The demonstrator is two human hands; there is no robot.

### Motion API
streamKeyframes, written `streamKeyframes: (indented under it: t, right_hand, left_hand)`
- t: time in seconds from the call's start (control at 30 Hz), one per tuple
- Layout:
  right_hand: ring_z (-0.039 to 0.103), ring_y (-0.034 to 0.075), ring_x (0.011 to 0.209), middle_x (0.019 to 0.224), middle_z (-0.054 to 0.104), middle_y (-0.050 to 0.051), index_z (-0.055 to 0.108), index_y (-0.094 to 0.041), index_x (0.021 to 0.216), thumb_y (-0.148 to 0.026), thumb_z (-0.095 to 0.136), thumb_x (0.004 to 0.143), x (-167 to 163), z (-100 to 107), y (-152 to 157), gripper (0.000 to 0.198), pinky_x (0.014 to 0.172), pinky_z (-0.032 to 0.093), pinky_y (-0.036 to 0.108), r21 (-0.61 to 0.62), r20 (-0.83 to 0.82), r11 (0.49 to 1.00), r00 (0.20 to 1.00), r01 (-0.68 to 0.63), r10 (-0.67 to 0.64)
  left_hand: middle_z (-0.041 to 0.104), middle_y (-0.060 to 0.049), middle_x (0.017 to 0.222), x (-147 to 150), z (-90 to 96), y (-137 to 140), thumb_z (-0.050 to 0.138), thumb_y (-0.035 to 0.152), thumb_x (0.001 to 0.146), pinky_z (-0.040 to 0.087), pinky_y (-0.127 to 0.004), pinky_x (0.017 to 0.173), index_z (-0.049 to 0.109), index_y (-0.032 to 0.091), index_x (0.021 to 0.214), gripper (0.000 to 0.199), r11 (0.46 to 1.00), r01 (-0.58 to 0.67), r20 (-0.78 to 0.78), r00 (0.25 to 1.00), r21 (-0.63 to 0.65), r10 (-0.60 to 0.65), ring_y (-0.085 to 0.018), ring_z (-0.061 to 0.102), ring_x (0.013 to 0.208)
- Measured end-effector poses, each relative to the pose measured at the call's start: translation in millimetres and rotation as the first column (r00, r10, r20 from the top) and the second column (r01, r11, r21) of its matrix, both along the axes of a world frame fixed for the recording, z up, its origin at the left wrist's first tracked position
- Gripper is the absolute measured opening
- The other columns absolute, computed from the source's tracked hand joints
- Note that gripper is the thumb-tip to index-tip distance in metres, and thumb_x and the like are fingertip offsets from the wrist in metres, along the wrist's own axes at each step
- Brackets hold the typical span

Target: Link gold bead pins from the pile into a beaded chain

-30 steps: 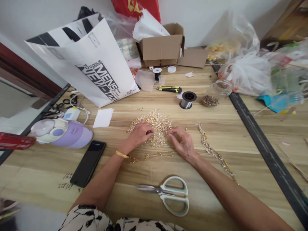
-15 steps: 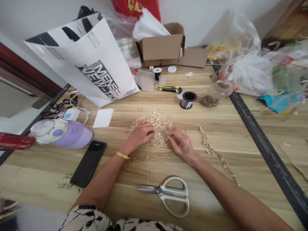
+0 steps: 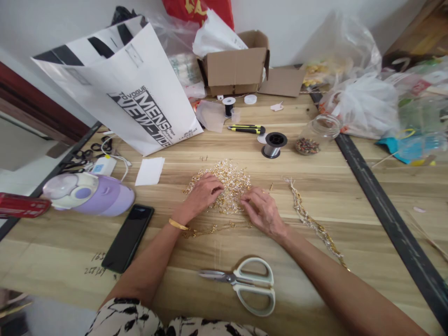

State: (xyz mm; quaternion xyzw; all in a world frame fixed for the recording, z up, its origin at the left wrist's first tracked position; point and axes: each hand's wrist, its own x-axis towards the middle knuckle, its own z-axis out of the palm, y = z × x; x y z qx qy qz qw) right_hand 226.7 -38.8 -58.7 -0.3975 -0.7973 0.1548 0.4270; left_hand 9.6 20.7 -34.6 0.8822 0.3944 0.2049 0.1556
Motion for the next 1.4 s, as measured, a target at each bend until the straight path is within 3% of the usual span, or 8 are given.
streamKeyframes:
  t: [0.37, 0.73, 1.13, 1.4]
  right_hand:
    - [0.056, 0.019, 0.080, 0.083, 0.062, 0.006, 0.058, -0.021, 0.089, -0.019, 0.050, 0.091, -0.4, 1.7, -0.8, 0.008, 0.074, 0.046, 0.035, -0.032, 0.005, 0.999, 1.000, 0.013, -0.013]
    - [0.057, 0.019, 0.081, 0.085, 0.063, 0.005, 0.057, -0.021, 0.091, -0.016, 0.051, 0.090, 0.0, 0.5, 0.0, 0.008, 0.077, 0.045, 0.035, 0.012, 0.017, 1.000, 0.999, -0.028, 0.028]
    - [0.055, 0.019, 0.078, 0.084, 0.063, 0.006, 0.057, -0.021, 0.092, -0.015, 0.050, 0.090, -0.7, 2.0, -0.5, 0.009, 0.075, 0.046, 0.035, 0.038, 0.035, 0.999, 0.999, -0.038, 0.036]
    - [0.054, 0.019, 0.082, 0.084, 0.062, 0.006, 0.057, -0.020, 0.094, -0.015, 0.049, 0.091, -2.5, -0.2, -2.5, 0.010, 0.085, 0.046, 0.038, 0.122, 0.175, 0.987, 0.981, -0.106, 0.083]
  left_hand:
    - [0.061, -0.005, 0.082, 4.1, -5.5, -1.4, 0.048, 0.021, 0.092, 0.042, -0.038, 0.088, 0.065, 0.015, 0.084, 0.020, 0.993, 0.037, -0.110, 0.994, 0.110, -0.025, -0.021, 0.050, 0.087]
    - [0.065, -0.004, 0.084, 1.1, -7.0, 1.2, 0.050, 0.021, 0.092, 0.043, -0.039, 0.087, 0.066, 0.017, 0.084, 0.019, 1.000, 0.017, -0.028, 0.999, 0.025, -0.017, -0.020, 0.053, 0.088]
    - [0.064, -0.005, 0.086, 2.7, -4.8, -1.1, 0.050, 0.018, 0.091, 0.043, -0.037, 0.086, 0.064, 0.016, 0.084, 0.016, 0.996, 0.002, -0.034, 0.999, 0.087, 0.001, -0.020, 0.051, 0.091]
    - [0.061, -0.005, 0.083, 4.5, -3.4, -1.5, 0.050, 0.020, 0.092, 0.042, -0.036, 0.086, 0.065, 0.016, 0.082, 0.018, 0.992, 0.062, -0.088, 0.995, 0.106, -0.053, -0.020, 0.050, 0.088]
